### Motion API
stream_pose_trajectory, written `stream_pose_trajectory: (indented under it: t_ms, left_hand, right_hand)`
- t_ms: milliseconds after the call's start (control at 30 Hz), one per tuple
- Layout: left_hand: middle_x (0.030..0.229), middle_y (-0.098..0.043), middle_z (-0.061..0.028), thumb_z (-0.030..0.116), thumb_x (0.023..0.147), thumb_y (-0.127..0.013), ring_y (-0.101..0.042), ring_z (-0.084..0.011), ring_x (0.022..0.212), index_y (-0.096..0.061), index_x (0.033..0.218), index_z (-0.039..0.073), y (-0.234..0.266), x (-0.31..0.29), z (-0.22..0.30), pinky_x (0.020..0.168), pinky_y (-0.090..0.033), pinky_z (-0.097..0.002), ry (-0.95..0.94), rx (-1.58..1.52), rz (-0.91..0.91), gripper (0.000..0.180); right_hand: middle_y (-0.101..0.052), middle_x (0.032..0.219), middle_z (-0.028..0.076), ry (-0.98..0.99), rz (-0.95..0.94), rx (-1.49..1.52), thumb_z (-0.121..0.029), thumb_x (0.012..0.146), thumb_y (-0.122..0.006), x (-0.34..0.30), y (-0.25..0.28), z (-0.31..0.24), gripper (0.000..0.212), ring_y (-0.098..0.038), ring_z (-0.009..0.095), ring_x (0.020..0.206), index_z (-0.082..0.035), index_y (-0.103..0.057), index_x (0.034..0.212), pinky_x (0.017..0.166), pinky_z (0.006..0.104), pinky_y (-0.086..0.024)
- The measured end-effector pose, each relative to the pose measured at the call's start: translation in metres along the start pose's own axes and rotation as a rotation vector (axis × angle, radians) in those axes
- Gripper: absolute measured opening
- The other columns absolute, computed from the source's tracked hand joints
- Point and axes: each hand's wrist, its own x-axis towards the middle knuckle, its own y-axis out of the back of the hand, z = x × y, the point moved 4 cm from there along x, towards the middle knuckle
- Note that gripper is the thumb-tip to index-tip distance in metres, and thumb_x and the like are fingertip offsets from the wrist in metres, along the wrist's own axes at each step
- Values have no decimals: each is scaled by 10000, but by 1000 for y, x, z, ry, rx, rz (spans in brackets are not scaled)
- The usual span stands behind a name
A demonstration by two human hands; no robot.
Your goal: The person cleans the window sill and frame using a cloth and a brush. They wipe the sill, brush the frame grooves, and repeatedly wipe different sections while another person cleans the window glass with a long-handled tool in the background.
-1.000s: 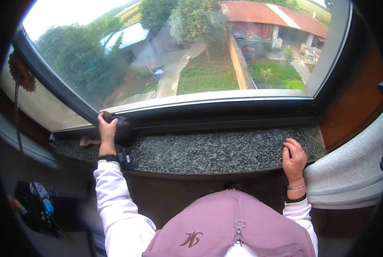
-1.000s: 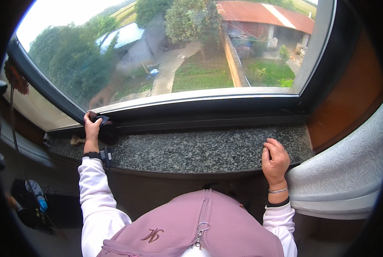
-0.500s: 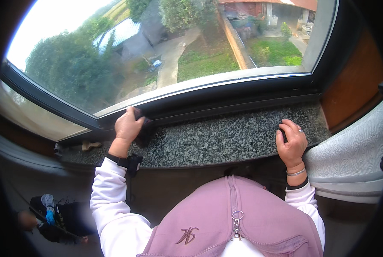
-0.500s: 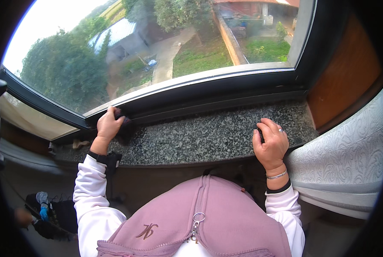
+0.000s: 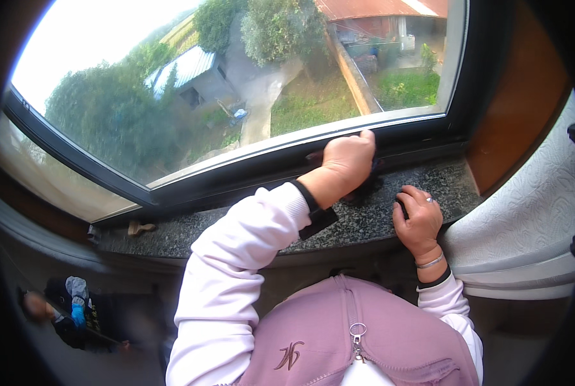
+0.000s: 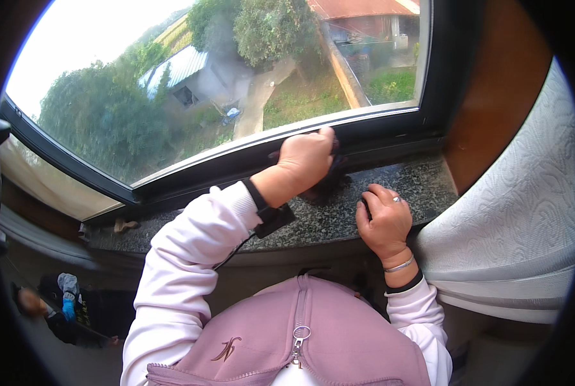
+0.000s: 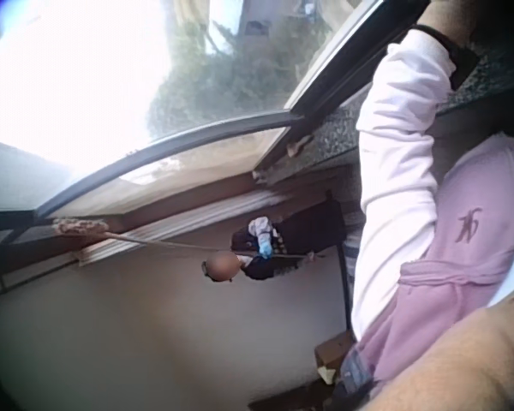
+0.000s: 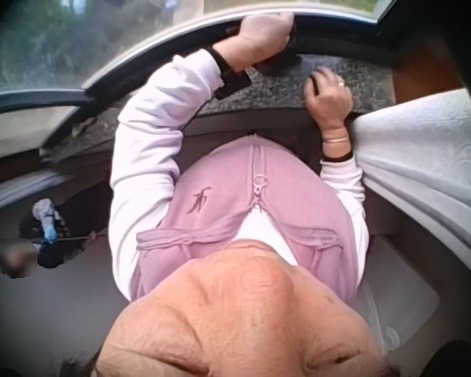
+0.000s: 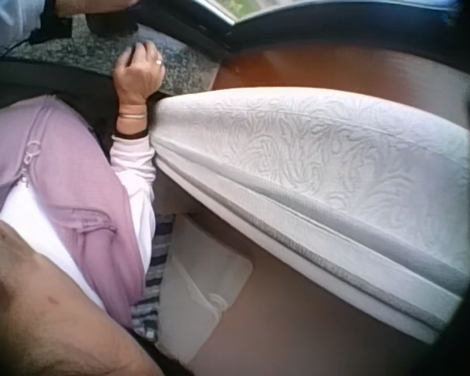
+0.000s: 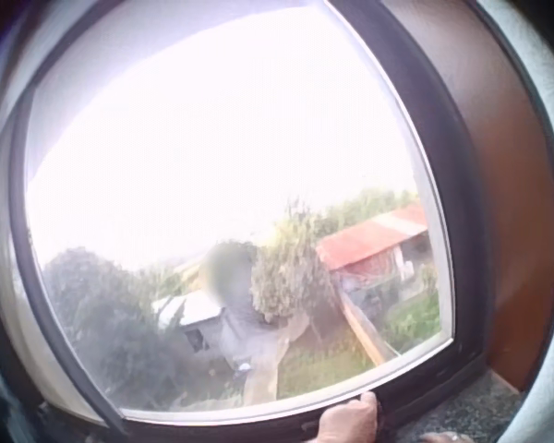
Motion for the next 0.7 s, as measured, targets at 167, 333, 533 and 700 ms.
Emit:
stream_pose_trajectory:
  t_ms: [167, 333, 533, 700]
  left_hand:
    - [845, -647, -144, 131, 780, -565, -644, -324, 778, -515, 970, 55, 15, 17, 35, 652, -509, -401, -137, -129, 49, 211]
    - [912, -633, -135, 111, 755, -583, -626, -310, 855, -526, 1018, 77, 21, 44, 76, 686, -504, -423, -347, -319, 177, 271]
    - [970, -610, -186, 118, 733, -618, -629, -352, 893, -565, 961, 3, -17, 114, 154, 745, -520, -423, -440, -315, 2, 261]
    - [1039, -609, -199, 225, 648, -729, -601, -344, 986, -494, 1142, -27, -52, 142, 155, 810, -504, -395, -476, -409, -194, 602]
  right_hand:
    - [-622, 947, 76, -20, -31, 35, -146, 712, -650, -3, 0, 3, 143, -599, 263, 841, -52, -637, 817, 738, 364, -465]
    - [-619, 953, 77, -1, -25, 44, -138, 698, -655, -8, -2, 9, 164, -597, 266, 836, -53, -625, 835, 741, 384, -471]
    - [-512, 761, 113, 160, -12, -73, -109, 691, -648, -18, -8, 6, 186, -540, 321, 751, -69, -469, 724, 653, 454, -431]
    - [-495, 750, 129, 109, -20, -25, -127, 677, -637, -17, -12, 11, 187, -519, 339, 743, -58, -464, 689, 643, 465, -418]
